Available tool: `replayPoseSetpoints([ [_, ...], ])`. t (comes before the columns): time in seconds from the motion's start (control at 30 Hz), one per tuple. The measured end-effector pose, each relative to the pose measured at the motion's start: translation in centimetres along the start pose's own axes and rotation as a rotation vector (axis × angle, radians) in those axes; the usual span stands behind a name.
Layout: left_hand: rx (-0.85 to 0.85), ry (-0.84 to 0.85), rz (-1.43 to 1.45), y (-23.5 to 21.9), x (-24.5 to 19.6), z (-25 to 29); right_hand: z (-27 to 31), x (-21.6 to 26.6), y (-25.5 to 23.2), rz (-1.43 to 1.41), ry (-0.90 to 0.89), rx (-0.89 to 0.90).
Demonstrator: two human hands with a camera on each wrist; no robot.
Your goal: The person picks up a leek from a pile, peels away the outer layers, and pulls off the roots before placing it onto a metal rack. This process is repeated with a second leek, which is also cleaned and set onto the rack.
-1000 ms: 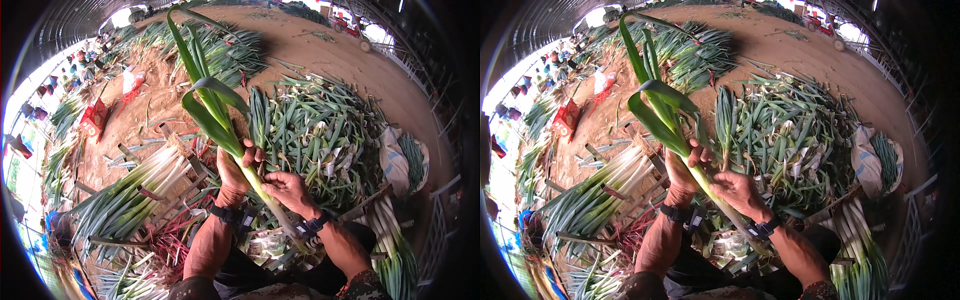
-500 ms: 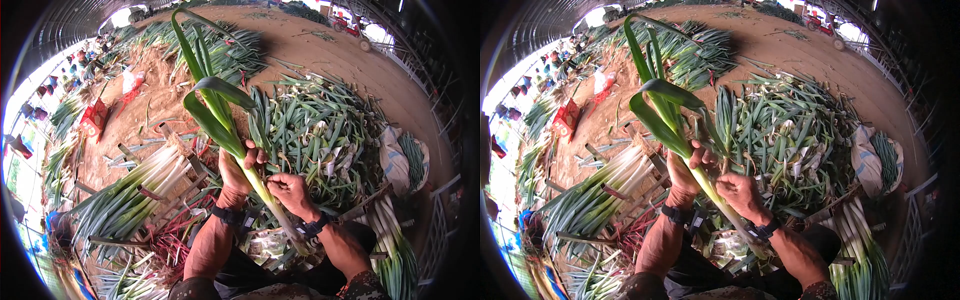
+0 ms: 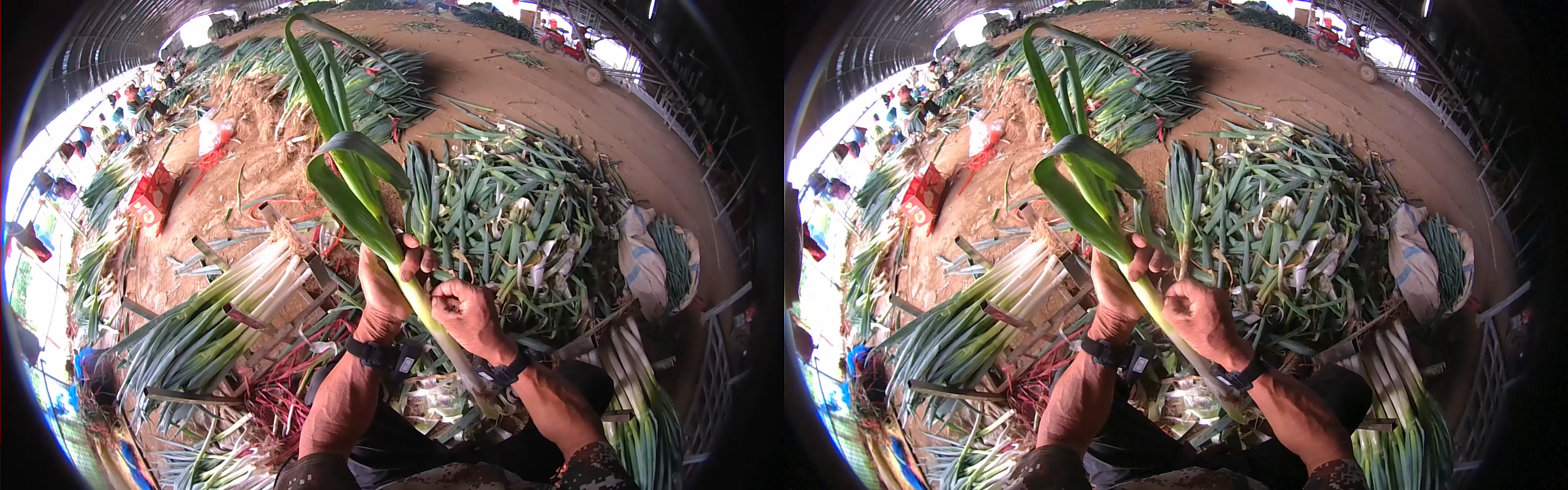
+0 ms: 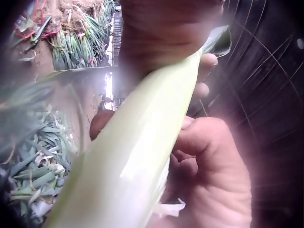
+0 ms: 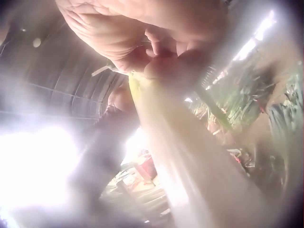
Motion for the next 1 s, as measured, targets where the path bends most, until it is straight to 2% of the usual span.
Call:
replayPoseSetpoints([
  [0.07,0.014,-0.014,-0.002,0.1,0.2,0.1,0.2,0.1,-0.3,0.019,0.089,0.009],
  [0.13,0.038,-0.014,0.035,0.7,0.2,0.4,1.5,-3.9,-0.5,0.013,0.188,0.048],
  [0.17,0.049,-0.013,0.053,0.9,0.1,0.5,2.6,-6.2,-0.6,-0.014,0.293,0.187],
  [0.27,0.127,0.012,-0.036,0.1,-0.6,0.2,5.9,-8.0,-1.0,-0.261,0.556,0.138],
  [0.3,0.113,0.031,-0.077,0.1,-0.8,0.3,5.9,-8.1,-1.2,-0.264,0.645,0.129],
  [0.4,0.127,0.026,-0.034,0.2,-0.6,0.0,3.1,-2.8,-1.4,-0.496,0.278,0.006],
  [0.43,0.115,0.010,-0.008,0.4,-0.5,0.0,2.3,-1.7,-1.2,-0.507,0.291,0.012],
  [0.47,0.102,0.009,-0.030,0.5,-0.5,-0.1,1.8,-1.8,-0.8,-0.510,0.197,0.028],
  [0.53,0.072,0.014,-0.071,0.8,-0.5,0.0,0.8,-0.4,-0.2,-0.573,0.191,0.007],
  [0.63,0.023,0.018,-0.083,0.9,-0.2,0.0,1.1,-1.7,0.3,-0.300,0.130,0.007],
  [0.73,-0.005,-0.024,-0.095,0.9,0.1,0.1,1.6,-1.4,0.1,-0.206,0.139,0.000],
  [0.8,0.083,-0.066,-0.186,0.3,0.5,-0.1,2.0,-1.7,-0.1,-0.119,0.129,0.018],
  [0.87,-0.111,-0.085,-0.141,-0.6,1.9,-0.1,2.7,-1.9,-0.3,0.001,0.101,0.029],
  [0.93,-0.033,-0.145,-0.226,0.1,2.4,0.0,3.5,-2.5,-0.4,0.019,0.131,0.044],
  [1.0,-0.108,-0.179,-0.259,0.6,3.1,0.3,4.4,-3.2,-0.4,0.057,0.147,0.035],
])
Point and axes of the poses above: each hand's wrist, its own z-axis away from the middle knuckle, its own y-axis out of the palm, x = y × z, the point moved 2 cm from there along -z, towards the middle knuckle, and after that the axes turned 13 degrees about -y, right-handed, at the moved point
